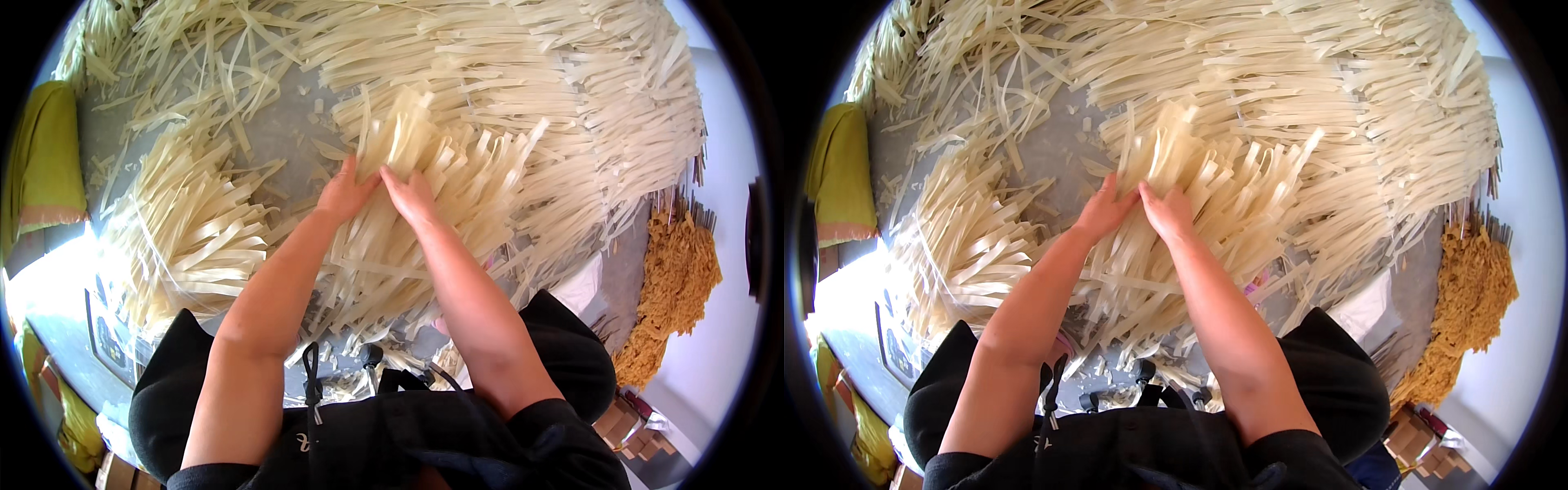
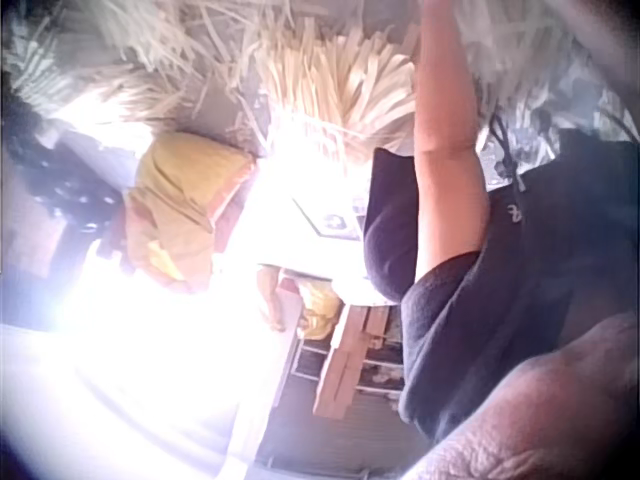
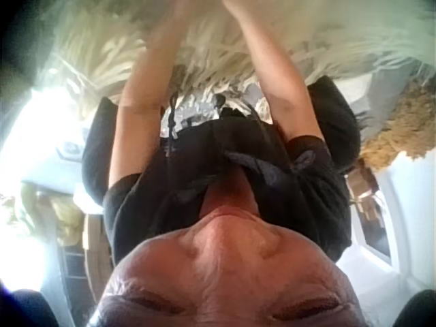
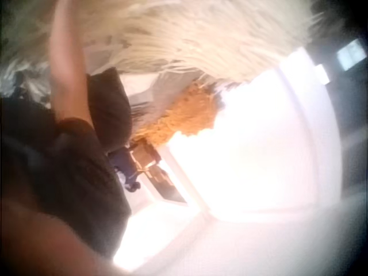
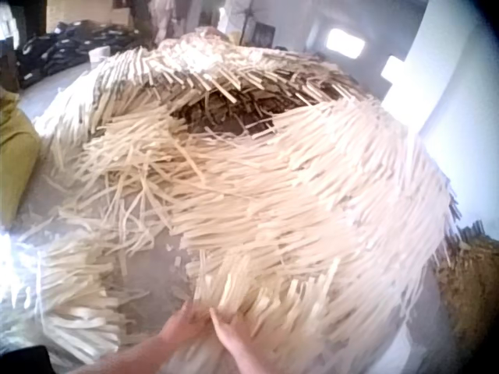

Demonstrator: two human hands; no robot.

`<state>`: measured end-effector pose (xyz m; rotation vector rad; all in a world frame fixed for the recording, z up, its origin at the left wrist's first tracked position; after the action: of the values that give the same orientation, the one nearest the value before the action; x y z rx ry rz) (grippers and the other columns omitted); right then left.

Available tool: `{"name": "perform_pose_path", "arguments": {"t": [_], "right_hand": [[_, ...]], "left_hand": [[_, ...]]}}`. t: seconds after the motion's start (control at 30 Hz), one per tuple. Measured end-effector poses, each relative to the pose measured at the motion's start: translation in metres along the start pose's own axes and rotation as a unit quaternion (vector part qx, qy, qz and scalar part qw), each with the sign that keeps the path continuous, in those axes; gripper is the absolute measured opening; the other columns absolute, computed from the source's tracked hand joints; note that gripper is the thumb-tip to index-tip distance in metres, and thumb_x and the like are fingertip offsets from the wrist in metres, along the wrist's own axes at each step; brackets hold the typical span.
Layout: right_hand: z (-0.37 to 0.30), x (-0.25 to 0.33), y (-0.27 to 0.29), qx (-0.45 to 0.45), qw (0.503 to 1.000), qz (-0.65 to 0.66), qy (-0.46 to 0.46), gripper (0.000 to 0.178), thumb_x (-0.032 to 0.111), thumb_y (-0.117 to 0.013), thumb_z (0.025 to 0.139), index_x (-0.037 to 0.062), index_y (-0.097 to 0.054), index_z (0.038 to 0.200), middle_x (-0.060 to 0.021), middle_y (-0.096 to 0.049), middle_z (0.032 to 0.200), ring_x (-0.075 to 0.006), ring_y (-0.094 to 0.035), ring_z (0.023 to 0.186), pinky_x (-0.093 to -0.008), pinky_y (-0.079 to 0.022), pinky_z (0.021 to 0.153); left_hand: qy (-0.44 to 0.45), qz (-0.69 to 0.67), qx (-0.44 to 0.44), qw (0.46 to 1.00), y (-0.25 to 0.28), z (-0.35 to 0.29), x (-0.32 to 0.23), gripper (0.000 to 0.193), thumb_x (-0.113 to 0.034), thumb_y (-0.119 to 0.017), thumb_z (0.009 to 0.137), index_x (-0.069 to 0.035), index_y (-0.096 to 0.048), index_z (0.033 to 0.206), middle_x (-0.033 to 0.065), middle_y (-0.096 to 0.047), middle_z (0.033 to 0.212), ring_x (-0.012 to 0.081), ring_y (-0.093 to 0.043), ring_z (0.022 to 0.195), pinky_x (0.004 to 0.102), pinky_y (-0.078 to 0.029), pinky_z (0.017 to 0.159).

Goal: The person gathers bundles of dried white noodles from the floor, ties them with a thin plastic strip, and weighs them on a digital scale before putting them in bags.

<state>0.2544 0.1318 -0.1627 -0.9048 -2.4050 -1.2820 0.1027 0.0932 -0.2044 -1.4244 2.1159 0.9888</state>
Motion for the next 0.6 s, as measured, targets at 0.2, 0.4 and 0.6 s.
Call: {"name": "perform_pose_path", "arguments": {"t": [0.2,0.4,0.6], "right_hand": [[-0.003,0.025,-0.024,0.002,0.99,0.141,0.028,0.116,0.062,-0.076,0.065,-0.0152,-0.027,0.136,-0.0349,-0.048,0.128,-0.0407,-0.051,0.12,-0.04,-0.042,0.101],[0.023,0.001,-0.036,-0.02,0.968,0.249,0.027,0.108,0.05,-0.083,0.063,-0.0102,-0.031,0.136,-0.0283,-0.05,0.126,-0.0352,-0.052,0.117,-0.0391,-0.041,0.1],[-0.041,0.025,0.001,0.143,0.82,0.55,0.067,0.069,0.029,-0.08,0.074,-0.0009,-0.048,0.128,-0.0103,-0.059,0.118,-0.0202,-0.056,0.107,-0.0346,-0.044,0.092]], "left_hand": [[-0.111,0.043,-0.133,0.984,0.026,-0.016,0.005,0.086,-0.048,-0.064,0.082,-0.002,-0.026,0.144,0.0278,-0.043,0.137,0.0382,-0.04,0.13,0.0408,-0.036,0.105],[-0.031,-0.016,-0.068,0.997,0.012,-0.017,0.0,0.095,-0.053,-0.07,0.075,-0.002,-0.026,0.142,0.0284,-0.054,0.125,0.0399,-0.054,0.115,0.0432,-0.045,0.095],[-0.173,0.077,-0.157,0.969,0.027,-0.109,-0.073,0.093,-0.051,-0.073,0.074,-0.003,-0.029,0.141,0.0244,-0.056,0.122,0.0396,-0.054,0.113,0.0446,-0.044,0.095]]}}
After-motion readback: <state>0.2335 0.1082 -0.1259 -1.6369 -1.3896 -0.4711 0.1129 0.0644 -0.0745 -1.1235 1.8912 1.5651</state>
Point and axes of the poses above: each hand's wrist, its own z-axis towards the middle knuckle, its own y-axis out of the back of the hand, x = y × z, the point moved 10 cm from there along z, towards the middle knuckle
